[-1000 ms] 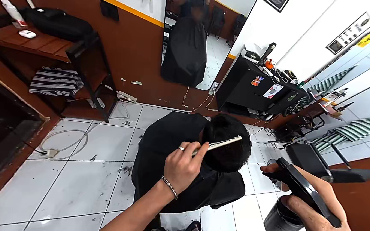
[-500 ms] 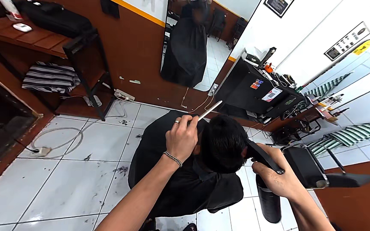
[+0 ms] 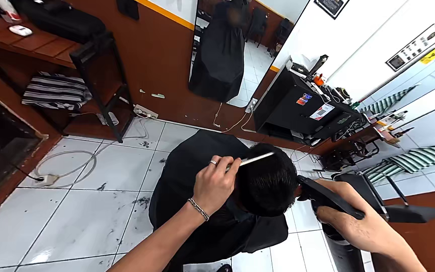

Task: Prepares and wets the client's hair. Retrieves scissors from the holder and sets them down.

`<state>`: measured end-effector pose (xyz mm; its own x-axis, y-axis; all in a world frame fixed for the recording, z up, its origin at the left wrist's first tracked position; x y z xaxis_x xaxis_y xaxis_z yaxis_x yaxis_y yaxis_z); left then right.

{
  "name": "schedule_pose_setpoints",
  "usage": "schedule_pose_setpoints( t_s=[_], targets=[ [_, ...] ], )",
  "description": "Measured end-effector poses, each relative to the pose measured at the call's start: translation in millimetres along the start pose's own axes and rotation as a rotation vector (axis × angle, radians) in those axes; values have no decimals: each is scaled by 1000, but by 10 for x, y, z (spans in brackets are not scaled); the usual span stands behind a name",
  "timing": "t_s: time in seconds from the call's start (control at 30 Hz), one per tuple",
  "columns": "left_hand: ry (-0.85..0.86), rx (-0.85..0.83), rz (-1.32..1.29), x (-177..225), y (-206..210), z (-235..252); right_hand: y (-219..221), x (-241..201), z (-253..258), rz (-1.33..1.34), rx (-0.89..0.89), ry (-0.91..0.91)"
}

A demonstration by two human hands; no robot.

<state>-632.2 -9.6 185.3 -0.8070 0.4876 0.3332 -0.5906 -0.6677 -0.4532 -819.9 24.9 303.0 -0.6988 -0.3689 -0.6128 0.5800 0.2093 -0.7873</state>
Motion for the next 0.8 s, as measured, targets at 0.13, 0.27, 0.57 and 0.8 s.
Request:
schedule_pose_setpoints(
  t_s=[0.13, 0.27, 0.57, 0.8],
  targets=[
    [-114, -18, 73, -84, 112, -6, 91, 157, 256, -68, -81, 147],
    [-233, 2, 71, -134, 164, -45, 122, 175, 473, -112, -94, 201],
    [-368, -13, 45, -243, 222, -71, 248, 122, 776, -297, -133, 193],
    [-472, -212, 102, -570, 395, -168, 278, 136, 886, -445, -144, 247]
  ],
)
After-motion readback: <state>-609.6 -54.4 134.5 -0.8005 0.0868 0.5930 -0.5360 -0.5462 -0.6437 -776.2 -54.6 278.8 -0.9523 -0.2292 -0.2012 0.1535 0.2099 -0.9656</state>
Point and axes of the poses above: each hand's wrist, its own z-axis towards the middle knuckle, its own y-axis out of the palm, x = y × z, the point moved 10 cm from there along z, towards the middle knuckle, and after that the axes turned 6 degrees about x, right-handed, at the moved point
